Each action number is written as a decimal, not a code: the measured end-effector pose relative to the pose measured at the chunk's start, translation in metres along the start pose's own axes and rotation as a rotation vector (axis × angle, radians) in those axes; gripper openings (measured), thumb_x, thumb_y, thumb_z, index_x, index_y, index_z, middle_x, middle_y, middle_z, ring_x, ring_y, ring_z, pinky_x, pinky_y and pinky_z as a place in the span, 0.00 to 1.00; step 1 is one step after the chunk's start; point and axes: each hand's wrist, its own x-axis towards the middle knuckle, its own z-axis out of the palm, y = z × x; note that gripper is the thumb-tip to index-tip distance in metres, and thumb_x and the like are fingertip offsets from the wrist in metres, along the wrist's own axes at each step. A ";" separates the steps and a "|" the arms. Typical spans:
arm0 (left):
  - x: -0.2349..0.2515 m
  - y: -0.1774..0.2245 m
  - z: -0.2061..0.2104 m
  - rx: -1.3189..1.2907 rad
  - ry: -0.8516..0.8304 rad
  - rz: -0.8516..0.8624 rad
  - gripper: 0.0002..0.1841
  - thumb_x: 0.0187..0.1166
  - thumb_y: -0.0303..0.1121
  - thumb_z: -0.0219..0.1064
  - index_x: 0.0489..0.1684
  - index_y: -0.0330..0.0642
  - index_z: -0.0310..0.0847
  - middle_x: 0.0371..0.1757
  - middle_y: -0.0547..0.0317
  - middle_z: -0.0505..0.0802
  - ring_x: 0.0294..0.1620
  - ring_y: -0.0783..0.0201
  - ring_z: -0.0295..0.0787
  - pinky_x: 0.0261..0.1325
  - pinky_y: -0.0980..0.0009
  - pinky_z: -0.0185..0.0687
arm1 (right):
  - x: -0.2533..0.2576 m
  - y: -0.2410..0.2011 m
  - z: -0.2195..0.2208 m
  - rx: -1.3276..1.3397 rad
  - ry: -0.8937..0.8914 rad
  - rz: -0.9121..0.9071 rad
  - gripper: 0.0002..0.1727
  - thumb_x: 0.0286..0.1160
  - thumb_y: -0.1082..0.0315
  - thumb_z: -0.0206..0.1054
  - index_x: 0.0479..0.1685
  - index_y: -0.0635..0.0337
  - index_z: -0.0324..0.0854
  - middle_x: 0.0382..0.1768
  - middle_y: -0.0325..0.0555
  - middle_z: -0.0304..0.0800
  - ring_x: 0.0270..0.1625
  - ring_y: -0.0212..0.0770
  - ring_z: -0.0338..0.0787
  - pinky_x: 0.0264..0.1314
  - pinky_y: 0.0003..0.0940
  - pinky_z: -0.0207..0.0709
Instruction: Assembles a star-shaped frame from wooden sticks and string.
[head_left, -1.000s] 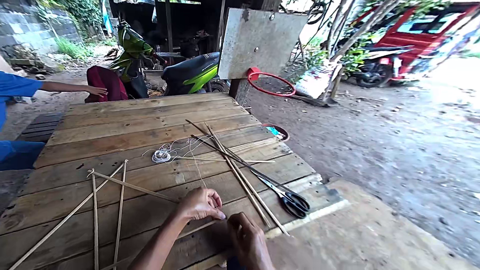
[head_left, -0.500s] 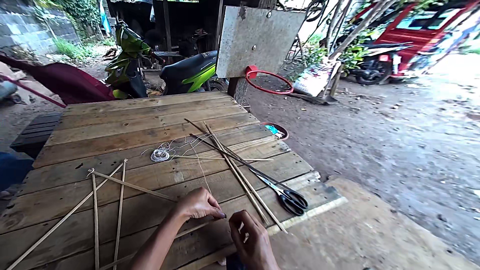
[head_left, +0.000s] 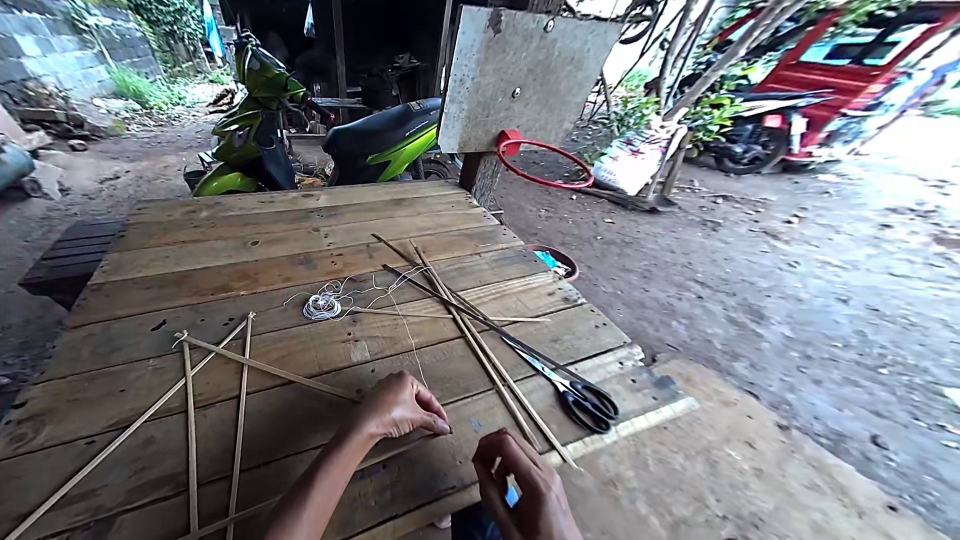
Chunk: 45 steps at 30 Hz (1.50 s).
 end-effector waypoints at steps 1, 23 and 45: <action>-0.001 0.000 0.001 -0.002 0.004 -0.004 0.09 0.71 0.36 0.81 0.42 0.45 0.96 0.41 0.63 0.97 0.43 0.71 0.90 0.55 0.61 0.82 | 0.006 0.004 0.000 -0.001 0.013 -0.035 0.05 0.69 0.70 0.64 0.35 0.61 0.83 0.30 0.46 0.86 0.30 0.33 0.84 0.33 0.21 0.77; -0.010 0.006 -0.016 -0.109 0.194 0.137 0.06 0.70 0.31 0.80 0.38 0.41 0.96 0.36 0.66 0.96 0.38 0.80 0.88 0.49 0.76 0.82 | 0.009 0.036 0.056 -0.283 -0.009 -0.049 0.08 0.65 0.66 0.65 0.29 0.60 0.86 0.27 0.47 0.88 0.29 0.47 0.92 0.24 0.42 0.83; -0.002 -0.021 0.004 -0.028 0.150 0.279 0.07 0.76 0.29 0.74 0.42 0.36 0.95 0.45 0.52 0.96 0.49 0.67 0.90 0.59 0.66 0.82 | 0.061 0.068 0.031 -0.096 -0.274 -0.016 0.06 0.65 0.72 0.69 0.35 0.68 0.86 0.33 0.55 0.89 0.37 0.53 0.92 0.43 0.48 0.86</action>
